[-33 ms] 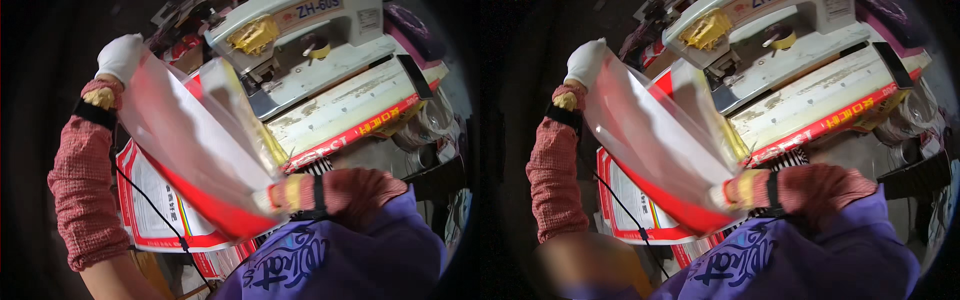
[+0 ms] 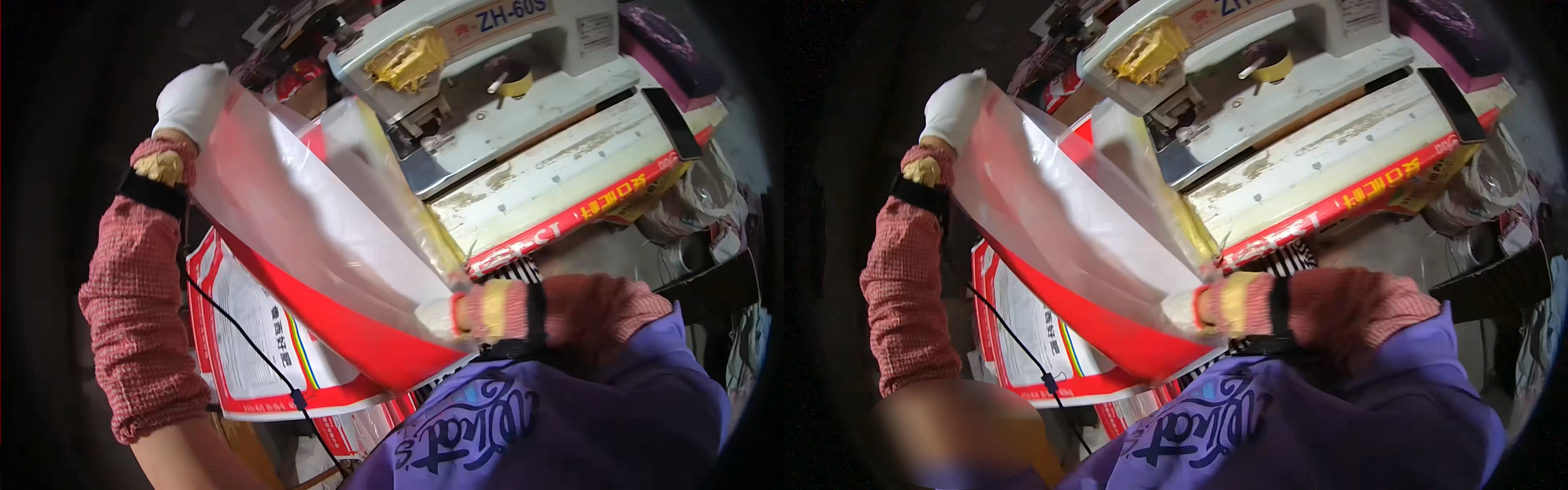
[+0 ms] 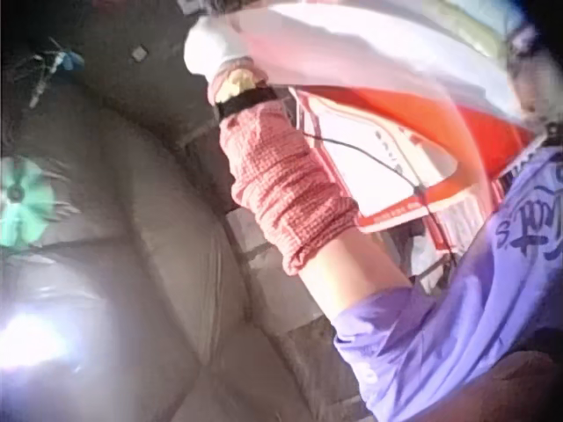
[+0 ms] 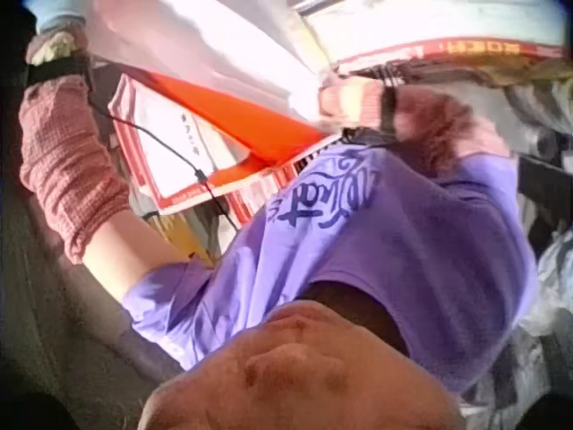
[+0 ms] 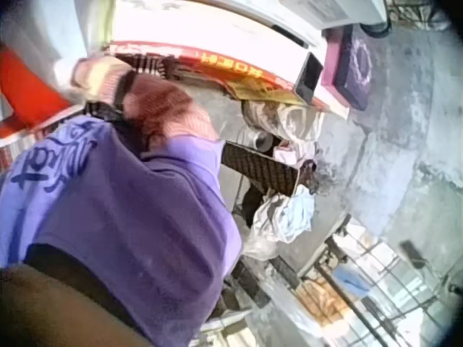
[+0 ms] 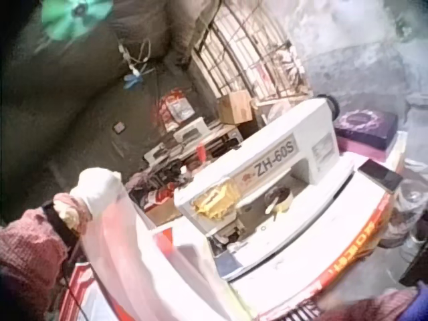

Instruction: Using an industrial sewing machine to seal the openings of plastic-lined woven fertilizer bags.

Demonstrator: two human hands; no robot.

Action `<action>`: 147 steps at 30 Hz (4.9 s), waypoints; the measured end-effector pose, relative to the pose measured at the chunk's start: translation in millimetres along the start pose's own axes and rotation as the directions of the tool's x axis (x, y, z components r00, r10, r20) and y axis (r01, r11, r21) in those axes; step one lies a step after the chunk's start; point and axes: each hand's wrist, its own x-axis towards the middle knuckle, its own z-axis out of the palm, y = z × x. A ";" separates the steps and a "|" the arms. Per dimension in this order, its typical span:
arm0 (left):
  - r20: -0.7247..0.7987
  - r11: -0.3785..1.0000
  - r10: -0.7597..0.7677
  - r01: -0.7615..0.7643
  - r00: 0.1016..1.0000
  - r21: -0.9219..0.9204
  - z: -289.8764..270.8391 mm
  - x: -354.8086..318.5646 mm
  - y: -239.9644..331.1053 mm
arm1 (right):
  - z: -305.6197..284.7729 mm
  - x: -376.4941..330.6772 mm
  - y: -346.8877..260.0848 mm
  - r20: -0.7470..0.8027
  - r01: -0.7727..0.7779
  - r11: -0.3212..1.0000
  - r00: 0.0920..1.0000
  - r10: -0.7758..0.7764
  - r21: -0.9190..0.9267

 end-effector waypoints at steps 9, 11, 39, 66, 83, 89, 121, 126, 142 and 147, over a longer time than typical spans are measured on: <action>0.170 0.998 -0.036 0.044 0.985 -0.044 -4.5 -27.1 25.5 | -136.7 -132.2 -64.9 -0.898 -0.468 0.766 -0.232 0.375 0.440; 0.174 0.996 -0.066 0.076 0.983 -0.051 4.0 -31.6 28.9 | -175.8 -149.1 -79.0 -0.098 -0.375 0.282 0.441 0.892 0.883; -0.154 0.881 -0.125 0.038 0.980 -0.472 157.8 -4.8 197.3 | -98.2 -128.6 -72.5 -0.595 -0.080 0.701 0.467 0.654 0.708; 0.193 0.498 0.426 -0.051 0.884 -0.866 123.8 -15.8 190.9 | -66.1 -212.7 -94.5 -0.347 -0.737 0.423 0.268 0.899 0.527; -0.011 0.811 0.175 -0.150 0.985 -0.566 108.7 65.4 100.7 | -212.8 -102.1 41.6 -0.562 -0.861 0.496 0.357 0.746 0.113; -0.107 0.744 0.620 -0.626 0.777 -0.235 -47.0 -24.5 155.9 | -228.3 -127.3 92.1 -0.346 -0.613 0.788 0.728 0.591 0.057; 0.500 0.464 0.855 -0.634 0.138 -0.619 -137.5 -134.8 171.2 | -184.0 -148.2 34.1 -0.608 -0.656 0.752 0.568 0.554 0.072; -0.256 -0.096 0.962 -0.763 0.092 -0.639 -106.0 -161.8 256.6 | -128.8 -99.7 -17.1 -0.825 -0.858 0.474 0.116 0.553 0.198; 0.441 0.322 0.896 -0.761 0.052 -0.563 -144.1 -92.3 203.4 | -151.9 -62.6 25.9 -0.629 -0.790 0.432 0.077 0.774 0.435; 0.234 0.331 0.944 -0.692 0.234 -0.641 -133.4 -82.9 165.4 | -143.0 -58.2 44.1 -0.666 -0.812 0.353 -0.058 0.743 0.464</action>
